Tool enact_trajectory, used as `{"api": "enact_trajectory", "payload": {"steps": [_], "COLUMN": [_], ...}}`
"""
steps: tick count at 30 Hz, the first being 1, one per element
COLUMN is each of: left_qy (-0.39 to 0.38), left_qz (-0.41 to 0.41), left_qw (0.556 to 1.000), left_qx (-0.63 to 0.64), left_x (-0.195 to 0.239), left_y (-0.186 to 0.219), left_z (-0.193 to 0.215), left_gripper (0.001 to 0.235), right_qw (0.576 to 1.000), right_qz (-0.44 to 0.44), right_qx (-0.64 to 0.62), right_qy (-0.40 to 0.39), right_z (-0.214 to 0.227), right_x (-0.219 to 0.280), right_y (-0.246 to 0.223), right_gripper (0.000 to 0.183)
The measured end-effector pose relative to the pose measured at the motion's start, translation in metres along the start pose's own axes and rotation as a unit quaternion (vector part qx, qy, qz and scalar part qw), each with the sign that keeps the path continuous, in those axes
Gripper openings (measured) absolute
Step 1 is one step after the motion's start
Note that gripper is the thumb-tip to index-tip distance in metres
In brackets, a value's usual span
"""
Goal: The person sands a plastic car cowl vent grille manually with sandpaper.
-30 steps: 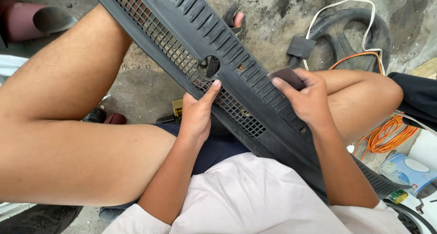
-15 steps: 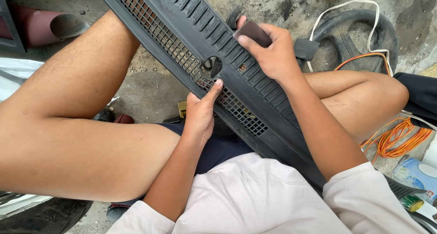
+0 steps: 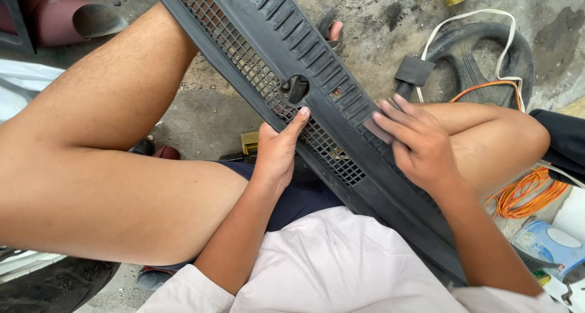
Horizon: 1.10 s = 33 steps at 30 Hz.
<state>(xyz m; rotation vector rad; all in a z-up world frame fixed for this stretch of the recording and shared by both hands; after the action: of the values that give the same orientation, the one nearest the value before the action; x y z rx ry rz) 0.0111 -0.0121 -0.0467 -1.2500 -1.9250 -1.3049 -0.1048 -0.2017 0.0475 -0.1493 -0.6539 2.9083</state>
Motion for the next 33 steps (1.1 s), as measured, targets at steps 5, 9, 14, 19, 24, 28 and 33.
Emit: {"api": "enact_trajectory", "payload": {"steps": [5, 9, 14, 19, 24, 28, 33], "left_qy": [-0.006, -0.014, -0.014, 0.005, 0.014, 0.024, 0.012], "left_qz": [-0.012, -0.004, -0.002, -0.002, 0.027, 0.028, 0.020], "left_qw": [1.000, 1.000, 1.000, 1.000, 1.000, 0.999, 0.999], "left_qx": [0.001, -0.002, -0.009, 0.015, -0.001, 0.002, -0.021], "left_x": [-0.001, 0.000, -0.004, 0.004, 0.010, 0.014, 0.014], "left_y": [0.001, 0.000, 0.001, 0.005, 0.022, 0.016, 0.026], "left_z": [-0.004, -0.003, 0.000, -0.004, -0.015, -0.008, -0.013], "left_gripper": [0.063, 0.067, 0.063, 0.063, 0.072, 0.066, 0.066], "right_qw": [0.988, 0.995, 0.992, 0.989, 0.991, 0.991, 0.990], "right_qz": [-0.110, -0.091, 0.062, 0.077, 0.096, 0.081, 0.053], "right_qx": [0.105, -0.004, 0.094, 0.115, 0.085, 0.074, 0.072], "right_qy": [-0.016, 0.039, 0.050, 0.059, 0.050, 0.070, 0.105], "right_z": [0.036, 0.011, -0.029, -0.023, -0.028, -0.035, -0.019], "right_x": [0.017, -0.013, -0.028, -0.032, -0.035, -0.032, -0.041], "right_y": [0.002, -0.032, -0.037, -0.015, -0.021, -0.030, -0.021], "right_gripper": [0.045, 0.048, 0.035, 0.032, 0.032, 0.033, 0.033]}}
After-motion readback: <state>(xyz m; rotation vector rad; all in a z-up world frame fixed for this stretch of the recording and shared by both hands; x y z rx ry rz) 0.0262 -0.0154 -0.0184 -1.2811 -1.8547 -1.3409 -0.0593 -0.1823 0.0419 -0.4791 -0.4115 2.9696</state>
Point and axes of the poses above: each hand's wrist, its own x-axis away from the middle knuckle, its own z-axis out of the back of the hand, y = z × x, the point moved 4 cm from there along -x, towards the middle knuckle, and after that the axes turned 4 degrees about x, right-handed, at the moved point
